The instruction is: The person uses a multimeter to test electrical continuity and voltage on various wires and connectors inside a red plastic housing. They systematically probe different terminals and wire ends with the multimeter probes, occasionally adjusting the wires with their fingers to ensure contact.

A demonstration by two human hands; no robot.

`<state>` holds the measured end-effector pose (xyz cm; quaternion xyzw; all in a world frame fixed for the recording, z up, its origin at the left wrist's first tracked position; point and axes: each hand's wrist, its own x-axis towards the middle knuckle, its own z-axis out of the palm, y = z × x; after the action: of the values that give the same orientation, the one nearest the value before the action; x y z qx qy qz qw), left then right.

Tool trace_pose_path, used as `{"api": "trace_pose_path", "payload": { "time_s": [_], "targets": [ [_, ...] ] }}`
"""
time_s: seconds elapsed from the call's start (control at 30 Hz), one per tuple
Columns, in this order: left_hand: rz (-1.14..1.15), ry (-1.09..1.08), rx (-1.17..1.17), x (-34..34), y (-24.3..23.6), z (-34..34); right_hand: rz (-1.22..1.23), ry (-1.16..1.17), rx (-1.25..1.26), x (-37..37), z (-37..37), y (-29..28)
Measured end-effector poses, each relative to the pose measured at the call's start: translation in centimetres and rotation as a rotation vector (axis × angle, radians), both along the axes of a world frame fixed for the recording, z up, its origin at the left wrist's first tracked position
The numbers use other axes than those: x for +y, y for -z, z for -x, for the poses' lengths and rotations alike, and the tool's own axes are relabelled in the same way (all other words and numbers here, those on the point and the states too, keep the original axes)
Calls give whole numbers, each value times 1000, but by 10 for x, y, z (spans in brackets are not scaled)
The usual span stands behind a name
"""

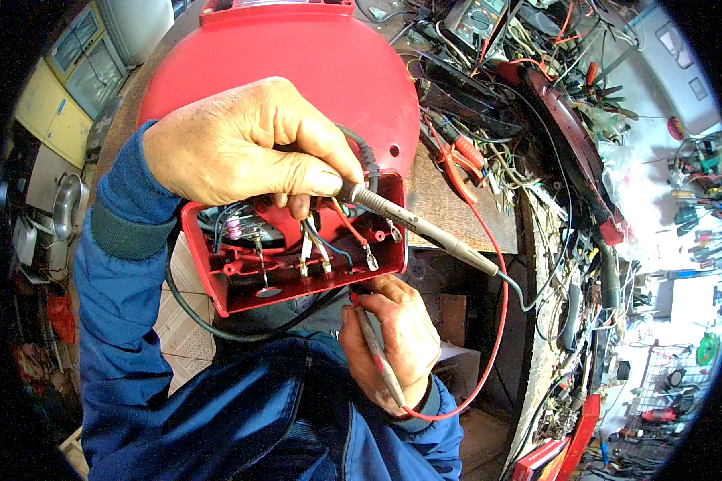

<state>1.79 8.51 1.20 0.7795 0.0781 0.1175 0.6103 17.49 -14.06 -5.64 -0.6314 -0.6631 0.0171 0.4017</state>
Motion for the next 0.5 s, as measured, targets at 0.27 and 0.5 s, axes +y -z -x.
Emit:
{"api": "trace_pose_path", "payload": {
  "time_s": [0.27, 0.5],
  "targets": [
    [21, 2, 10, -1, 1, 0, 37, 21, 29, -2, 2, 0],
    [38, 3, 15, 1, -1, -1, 26, 16, 23, -1, 2, 0]
  ]
}}
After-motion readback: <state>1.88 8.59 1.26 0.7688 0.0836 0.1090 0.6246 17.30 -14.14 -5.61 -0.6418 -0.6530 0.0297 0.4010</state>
